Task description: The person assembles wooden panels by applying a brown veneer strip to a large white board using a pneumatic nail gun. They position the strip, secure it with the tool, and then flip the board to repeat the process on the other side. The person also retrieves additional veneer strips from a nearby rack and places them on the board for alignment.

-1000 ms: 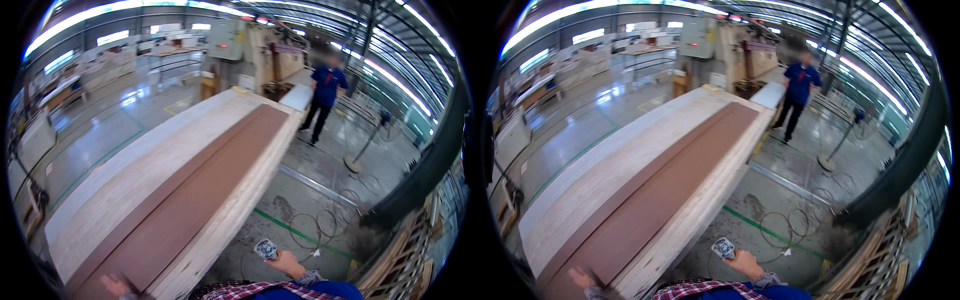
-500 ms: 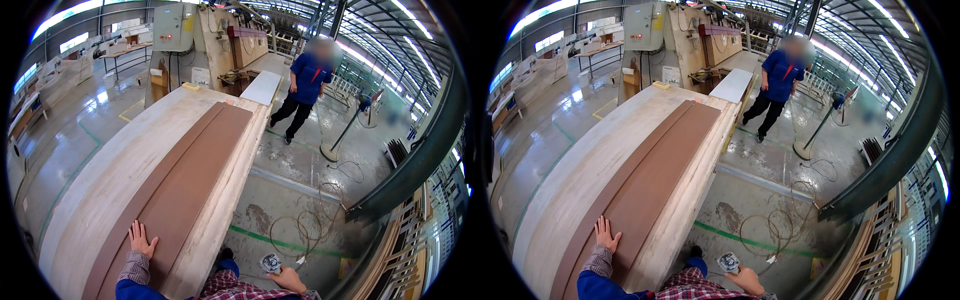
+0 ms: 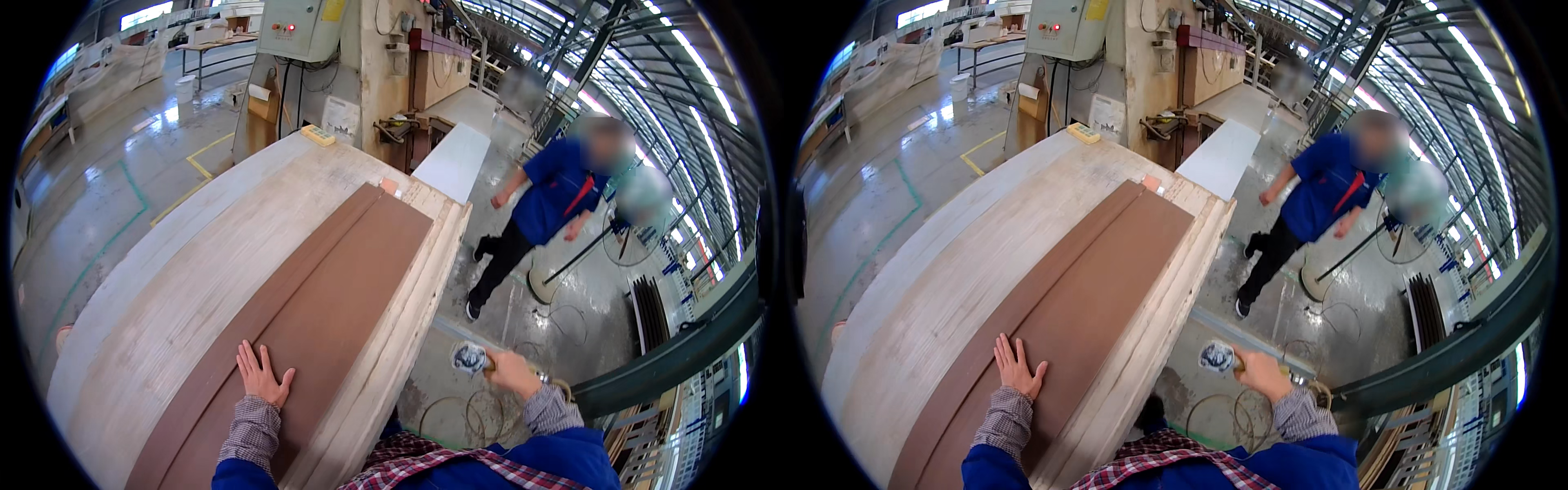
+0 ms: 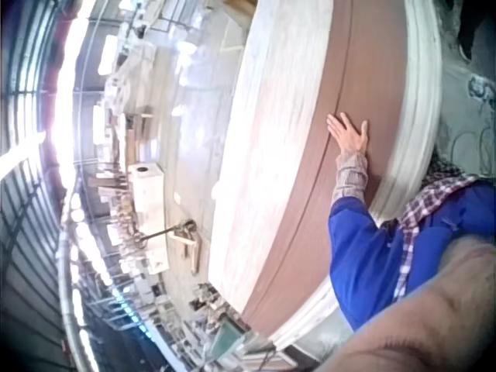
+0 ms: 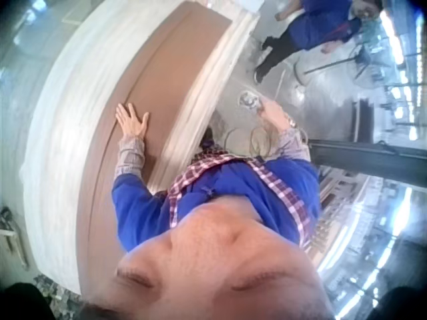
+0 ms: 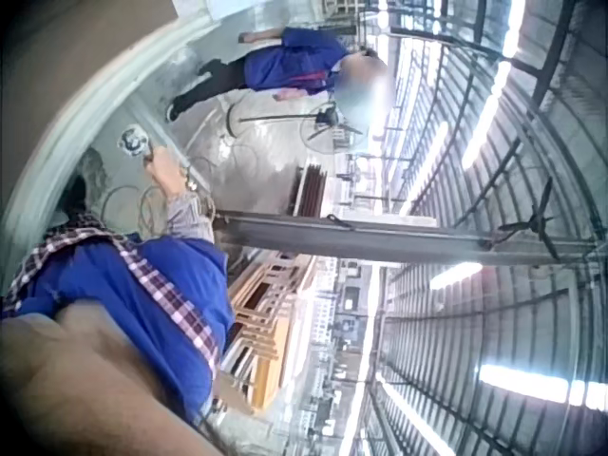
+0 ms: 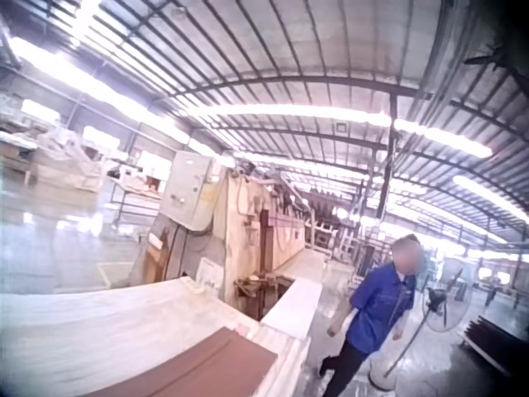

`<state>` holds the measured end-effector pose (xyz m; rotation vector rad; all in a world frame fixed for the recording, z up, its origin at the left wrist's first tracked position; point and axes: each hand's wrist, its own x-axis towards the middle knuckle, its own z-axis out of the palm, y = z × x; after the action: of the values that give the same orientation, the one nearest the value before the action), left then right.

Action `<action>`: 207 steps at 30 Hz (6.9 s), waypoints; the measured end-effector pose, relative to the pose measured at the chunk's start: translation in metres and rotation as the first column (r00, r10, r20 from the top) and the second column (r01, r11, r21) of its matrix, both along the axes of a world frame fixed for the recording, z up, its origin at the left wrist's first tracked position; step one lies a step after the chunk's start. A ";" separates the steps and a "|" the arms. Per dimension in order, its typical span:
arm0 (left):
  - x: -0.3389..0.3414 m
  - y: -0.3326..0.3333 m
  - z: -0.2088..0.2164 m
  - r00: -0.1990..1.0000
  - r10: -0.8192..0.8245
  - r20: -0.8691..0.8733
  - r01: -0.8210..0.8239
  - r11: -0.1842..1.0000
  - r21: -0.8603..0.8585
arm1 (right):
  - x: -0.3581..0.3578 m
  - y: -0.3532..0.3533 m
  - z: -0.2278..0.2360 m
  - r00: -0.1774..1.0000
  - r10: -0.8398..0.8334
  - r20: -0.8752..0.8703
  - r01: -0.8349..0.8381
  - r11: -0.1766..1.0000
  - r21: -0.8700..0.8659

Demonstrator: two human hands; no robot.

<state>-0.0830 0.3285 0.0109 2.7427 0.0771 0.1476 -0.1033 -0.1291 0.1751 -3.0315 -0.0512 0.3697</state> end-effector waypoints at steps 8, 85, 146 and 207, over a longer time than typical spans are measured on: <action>0.112 -0.107 0.002 0.978 0.205 0.029 -0.203 0.978 -0.051 | 0.285 -0.021 0.014 0.937 0.240 0.253 -0.243 0.970 -0.019; 0.123 -0.149 0.020 -0.370 0.929 -0.021 -0.399 -0.179 -0.899 | 0.477 0.133 0.047 -0.102 0.687 0.719 -0.986 0.028 -0.166; 0.027 -0.223 -0.075 -0.174 0.855 -0.489 0.054 -0.488 -0.871 | 0.425 -0.027 -0.245 0.040 0.837 0.546 -0.999 0.036 0.018; 0.197 -0.264 0.044 0.785 0.517 -0.341 -0.593 0.466 -0.657 | 0.741 0.181 -0.186 0.635 0.741 0.218 -0.738 0.666 -0.109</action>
<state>0.1145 0.0640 0.0546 1.7852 0.8822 0.1224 0.6380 0.0516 -0.0113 -2.8736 -1.3509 0.0177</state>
